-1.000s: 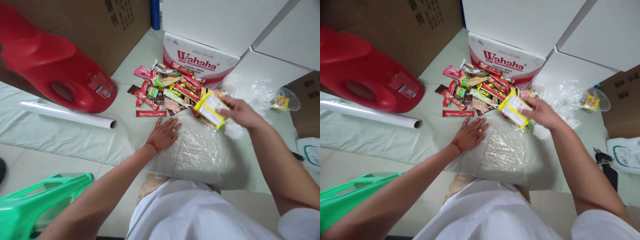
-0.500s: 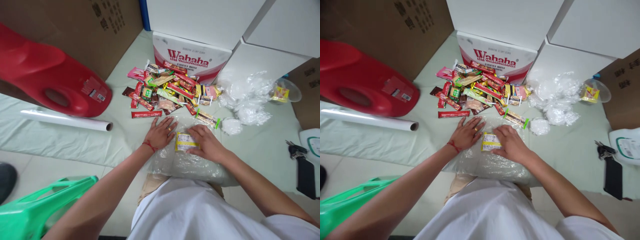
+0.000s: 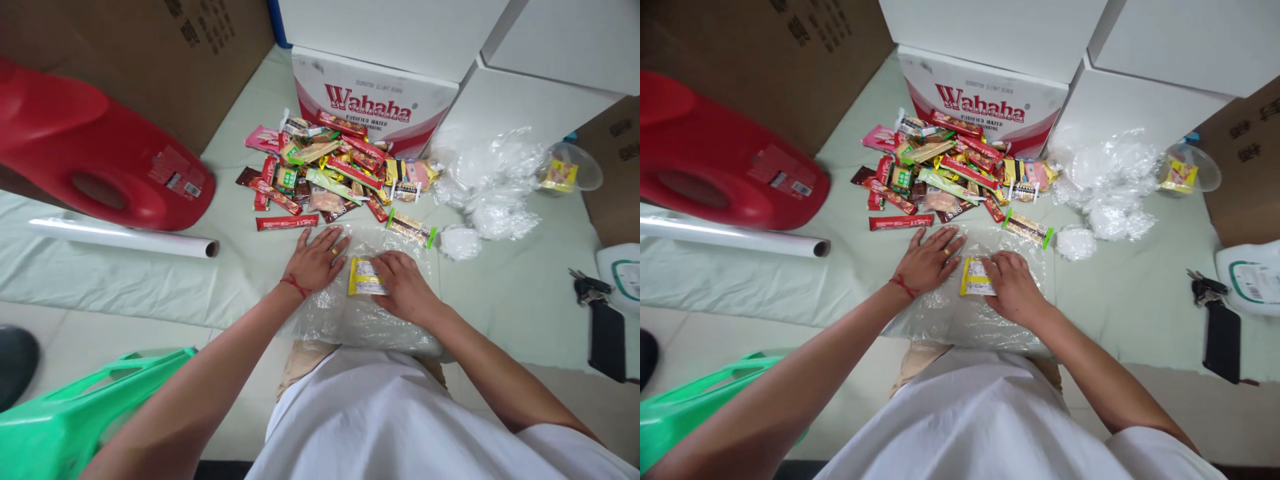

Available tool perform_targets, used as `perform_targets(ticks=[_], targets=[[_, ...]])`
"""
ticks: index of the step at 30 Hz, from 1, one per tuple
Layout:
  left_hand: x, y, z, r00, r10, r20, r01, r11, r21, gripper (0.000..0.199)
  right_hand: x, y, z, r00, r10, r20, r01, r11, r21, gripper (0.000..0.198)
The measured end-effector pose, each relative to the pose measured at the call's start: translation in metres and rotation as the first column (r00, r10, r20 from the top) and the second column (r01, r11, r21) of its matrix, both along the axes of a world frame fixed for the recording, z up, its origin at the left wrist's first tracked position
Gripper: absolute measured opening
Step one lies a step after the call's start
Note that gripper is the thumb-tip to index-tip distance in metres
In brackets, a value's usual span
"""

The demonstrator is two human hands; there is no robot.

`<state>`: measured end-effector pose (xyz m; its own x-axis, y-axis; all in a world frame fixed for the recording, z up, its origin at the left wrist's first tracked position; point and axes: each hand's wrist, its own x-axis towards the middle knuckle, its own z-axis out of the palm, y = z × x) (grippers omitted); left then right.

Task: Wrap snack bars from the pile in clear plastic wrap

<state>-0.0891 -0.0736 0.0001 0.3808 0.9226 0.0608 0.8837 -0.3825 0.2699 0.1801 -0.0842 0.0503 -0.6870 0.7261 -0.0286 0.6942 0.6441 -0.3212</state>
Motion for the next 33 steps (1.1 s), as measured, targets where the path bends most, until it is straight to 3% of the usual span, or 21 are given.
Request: perform_targets(ticks=[8,12,15,17,19,21,23,25,27,29,31,33], targets=[[0.0,0.001,0.001,1.0,0.008,0.007,-0.008,1.0,-0.026,0.055,0.002,0.008,0.023,0.994,-0.029,-0.108,0.025,0.999,-0.044,0.074],[0.002,0.0,0.002,0.999,0.044,0.01,-0.043,0.999,-0.026,0.054,-0.004,0.005,0.026,0.962,-0.228,-0.149,0.205,0.967,-0.154,0.073],[0.007,-0.011,0.007,0.989,0.151,0.005,-0.151,0.987,-0.049,0.054,0.011,-0.004,0.029,0.853,-0.466,-0.234,0.405,0.875,-0.265,0.075],[0.009,-0.026,0.013,0.968,0.25,-0.006,-0.249,0.967,-0.06,0.054,0.03,-0.014,0.033,0.764,-0.58,-0.282,0.44,0.789,-0.429,0.076],[0.01,-0.047,0.022,0.942,0.334,-0.024,-0.335,0.941,-0.05,0.055,0.051,-0.028,0.036,0.712,-0.643,-0.281,0.377,0.688,-0.62,0.073],[0.008,-0.068,0.035,0.919,0.392,-0.045,-0.392,0.92,-0.011,0.054,0.07,-0.044,0.039,0.713,-0.652,-0.256,0.279,0.6,-0.75,0.071],[0.006,-0.083,0.051,0.9,0.432,-0.056,-0.427,0.901,0.079,0.051,0.082,-0.059,0.04,0.752,-0.607,-0.258,0.181,0.566,-0.805,0.07],[0.006,-0.086,0.065,0.899,0.436,-0.034,-0.423,0.886,0.19,0.046,0.087,-0.071,0.038,0.802,-0.522,-0.292,0.091,0.589,-0.803,0.073],[0.01,-0.072,0.073,0.946,0.325,-0.007,-0.313,0.915,0.256,0.04,0.084,-0.08,0.034,0.857,-0.404,-0.32,0.025,0.654,-0.757,0.078],[0.015,-0.046,0.07,0.998,0.07,-0.005,-0.067,0.968,0.242,0.039,0.078,-0.084,0.029,0.915,-0.259,-0.309,-0.033,0.717,-0.697,0.085],[0.02,-0.014,0.057,0.974,-0.224,-0.016,0.224,0.963,0.152,0.043,0.071,-0.085,0.024,0.962,-0.115,-0.248,-0.084,0.738,-0.67,0.093],[0.02,0.012,0.038,0.952,-0.303,-0.036,0.304,0.951,0.045,0.046,0.069,-0.082,0.02,0.983,-0.024,-0.181,-0.106,0.734,-0.671,0.101]])
